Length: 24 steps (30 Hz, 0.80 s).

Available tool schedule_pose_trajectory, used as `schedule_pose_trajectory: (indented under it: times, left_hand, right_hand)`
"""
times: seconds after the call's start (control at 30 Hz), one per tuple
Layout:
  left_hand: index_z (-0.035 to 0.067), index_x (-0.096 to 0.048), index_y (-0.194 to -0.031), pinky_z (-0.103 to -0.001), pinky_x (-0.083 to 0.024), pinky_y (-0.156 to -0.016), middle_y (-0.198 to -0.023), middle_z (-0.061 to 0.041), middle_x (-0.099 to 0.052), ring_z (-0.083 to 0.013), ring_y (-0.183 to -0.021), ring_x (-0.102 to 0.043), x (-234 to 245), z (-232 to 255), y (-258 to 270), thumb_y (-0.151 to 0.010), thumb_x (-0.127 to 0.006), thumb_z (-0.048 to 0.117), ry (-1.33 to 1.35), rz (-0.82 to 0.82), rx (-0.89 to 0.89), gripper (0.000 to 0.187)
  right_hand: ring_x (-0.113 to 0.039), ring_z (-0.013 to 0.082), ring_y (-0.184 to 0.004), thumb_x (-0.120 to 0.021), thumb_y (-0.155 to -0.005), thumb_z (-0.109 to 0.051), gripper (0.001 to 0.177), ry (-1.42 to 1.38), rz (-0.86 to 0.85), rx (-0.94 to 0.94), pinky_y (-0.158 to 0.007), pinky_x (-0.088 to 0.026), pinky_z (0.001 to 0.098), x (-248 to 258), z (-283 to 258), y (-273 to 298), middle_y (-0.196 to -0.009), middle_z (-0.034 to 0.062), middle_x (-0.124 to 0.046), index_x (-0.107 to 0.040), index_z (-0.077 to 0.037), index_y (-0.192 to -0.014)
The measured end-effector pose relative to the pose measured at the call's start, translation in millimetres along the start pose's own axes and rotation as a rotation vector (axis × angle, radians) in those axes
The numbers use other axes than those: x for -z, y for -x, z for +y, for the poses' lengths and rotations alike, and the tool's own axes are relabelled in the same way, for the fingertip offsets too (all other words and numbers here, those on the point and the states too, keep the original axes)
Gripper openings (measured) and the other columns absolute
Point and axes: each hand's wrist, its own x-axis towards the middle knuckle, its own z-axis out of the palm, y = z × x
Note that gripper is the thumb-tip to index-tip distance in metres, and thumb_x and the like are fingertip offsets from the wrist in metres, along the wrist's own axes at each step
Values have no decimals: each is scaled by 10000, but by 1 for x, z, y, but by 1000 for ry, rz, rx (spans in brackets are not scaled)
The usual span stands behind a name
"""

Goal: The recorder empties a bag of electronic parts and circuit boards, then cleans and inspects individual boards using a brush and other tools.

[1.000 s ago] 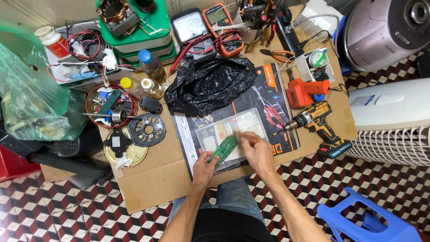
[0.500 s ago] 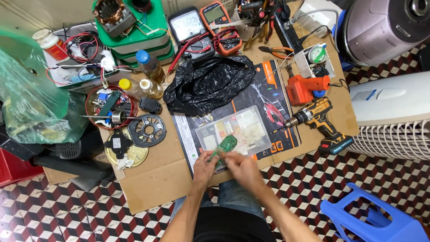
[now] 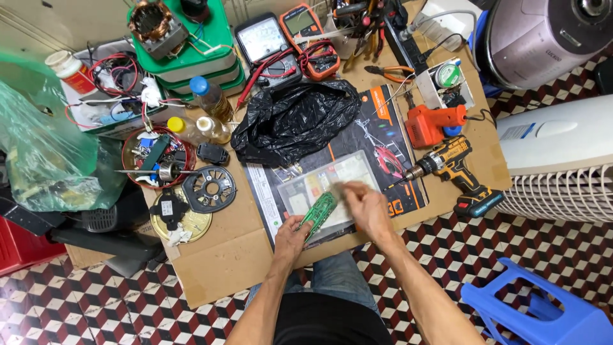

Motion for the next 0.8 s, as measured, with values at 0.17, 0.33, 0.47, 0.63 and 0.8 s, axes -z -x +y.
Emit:
schedule_pose_trajectory:
  times: [0.17, 0.33, 0.47, 0.63, 0.8]
  left_hand:
    - [76, -697, -1156, -278, -572, -593, -1043, -22, -745, -103, -789, -666, -3, -13, -11, -893, -728, 265, 23, 6, 48, 325]
    - [42, -687, -1168, -262, -552, -589, -1022, -48, -758, -116, -756, -654, 1, 4, -5, -899, -734, 251, 108, -58, 32, 344]
    - [45, -624, -1222, -225, -534, -697, -1041, -55, -722, -92, -845, -641, 10, 56, 43, -948, -719, 234, 401, -257, -73, 347]
    - [65, -540, -1226, -283, -548, -684, -1046, -180, -727, -153, -808, -662, 20, 132, 114, -1001, -592, 280, 527, -400, -66, 316]
    - [71, -523, -1297, -227, -524, -664, -1202, -139, -730, -103, -777, -658, 20, 136, 124, -1021, -514, 271, 578, -312, -299, 341]
  right_hand:
    - [-730, 181, -746, -575, -995, -278, 335, -153, 100, 443, -671, -596, 336, -48, 62, -9, -883, 140, -793, -732, -105, -1235]
    - [-737, 169, -714, -555, -1025, -217, 285, 62, 139, 238, -637, -595, 278, -2, 41, -21, -1044, 70, -758, -746, -129, -1218]
    - [-708, 147, -769, -649, -988, -173, 240, -273, 418, 275, -667, -570, 288, 28, 28, 16, -976, 80, -771, -746, -53, -1171]
    - [-700, 140, -818, -653, -1000, -122, 221, -607, 496, 353, -756, -566, 284, 41, 23, 70, -936, 112, -739, -724, 28, -1145]
    - [-728, 158, -847, -625, -996, -88, 227, -728, 475, 484, -813, -594, 281, 41, -6, 102, -951, 120, -736, -684, 62, -1155]
